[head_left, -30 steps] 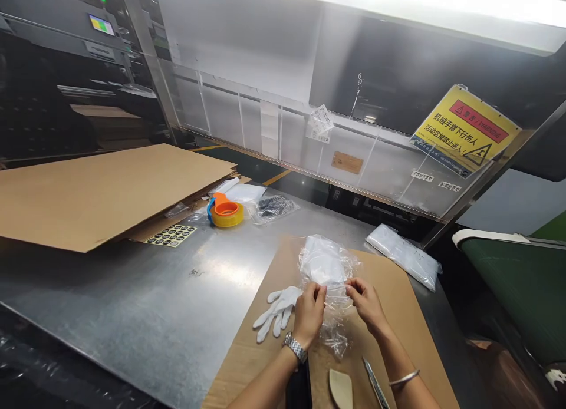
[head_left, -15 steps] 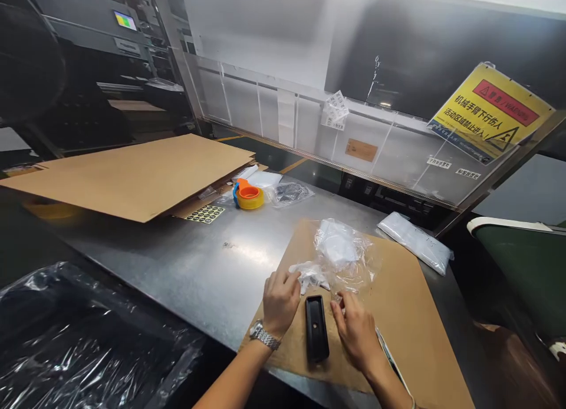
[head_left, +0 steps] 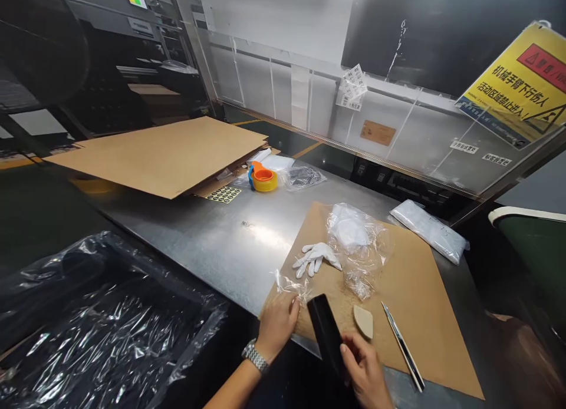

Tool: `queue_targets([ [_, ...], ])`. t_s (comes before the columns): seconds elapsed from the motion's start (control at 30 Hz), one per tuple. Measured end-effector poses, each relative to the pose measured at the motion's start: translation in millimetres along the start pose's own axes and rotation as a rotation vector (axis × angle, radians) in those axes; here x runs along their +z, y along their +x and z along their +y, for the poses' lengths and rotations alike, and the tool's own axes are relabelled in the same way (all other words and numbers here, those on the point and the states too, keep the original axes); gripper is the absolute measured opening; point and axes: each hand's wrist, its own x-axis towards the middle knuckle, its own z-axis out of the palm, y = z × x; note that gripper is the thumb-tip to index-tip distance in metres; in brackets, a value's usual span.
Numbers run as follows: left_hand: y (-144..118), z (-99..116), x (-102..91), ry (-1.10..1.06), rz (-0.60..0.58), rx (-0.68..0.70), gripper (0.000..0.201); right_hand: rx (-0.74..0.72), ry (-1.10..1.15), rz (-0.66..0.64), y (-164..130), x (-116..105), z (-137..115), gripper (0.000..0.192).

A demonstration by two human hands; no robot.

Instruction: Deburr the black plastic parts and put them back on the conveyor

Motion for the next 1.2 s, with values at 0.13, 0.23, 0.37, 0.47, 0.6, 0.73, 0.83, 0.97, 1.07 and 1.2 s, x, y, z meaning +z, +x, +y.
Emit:
queue_targets([
  [0.13,2.9,2.1,-9.6,-0.130,-0.147,0.043,0.029,0.099,0.223,-0.114,-7.7,17.5,3.8,0.050],
  [0.23,2.5,1.3,-15.8,-0.188,-0.231,0.103,0.027,0.129,0.261,-0.072,-2.3,24.9,10.2,0.054],
  [0.37,-5.1,1.4,-16.9,-0.165,-0.247,0.139,0.032,0.103,0.206,0.025,3.9,26.8,16.5,0.052],
  [0.47,-12.4,5.1,-12.0,-0.097,-0.197,0.151,0.033,0.028,0.094,0.124,3.3,28.7,16.7,0.045],
  [0.6,-18.9,13.8,-3.7,0.023,-0.098,0.175,0.031,-0.125,-0.078,0.237,-1.2,36.6,15.0,0.033],
  [0.73,-24.7,21.6,2.7,0.112,-0.031,0.275,0.032,-0.265,-0.184,0.235,-3.4,40.3,15.0,0.033],
  [0.83,-31.5,24.5,5.5,0.139,-0.045,0.422,0.031,-0.316,-0.204,0.214,0.6,34.3,14.4,0.031],
  [0.97,-39.0,24.1,4.2,0.146,-0.042,0.568,0.032,-0.236,-0.163,0.254,13.9,28.1,11.8,0.031],
  [1.07,-41.7,29.6,-0.7,0.162,0.023,0.559,0.034,-0.140,-0.118,0.307,22.9,32.8,6.6,0.037],
  [1.2,-41.6,56.0,-9.6,0.156,0.015,0.643,0.025,-0.118,-0.107,0.321,22.5,38.5,-12.2,0.033],
])
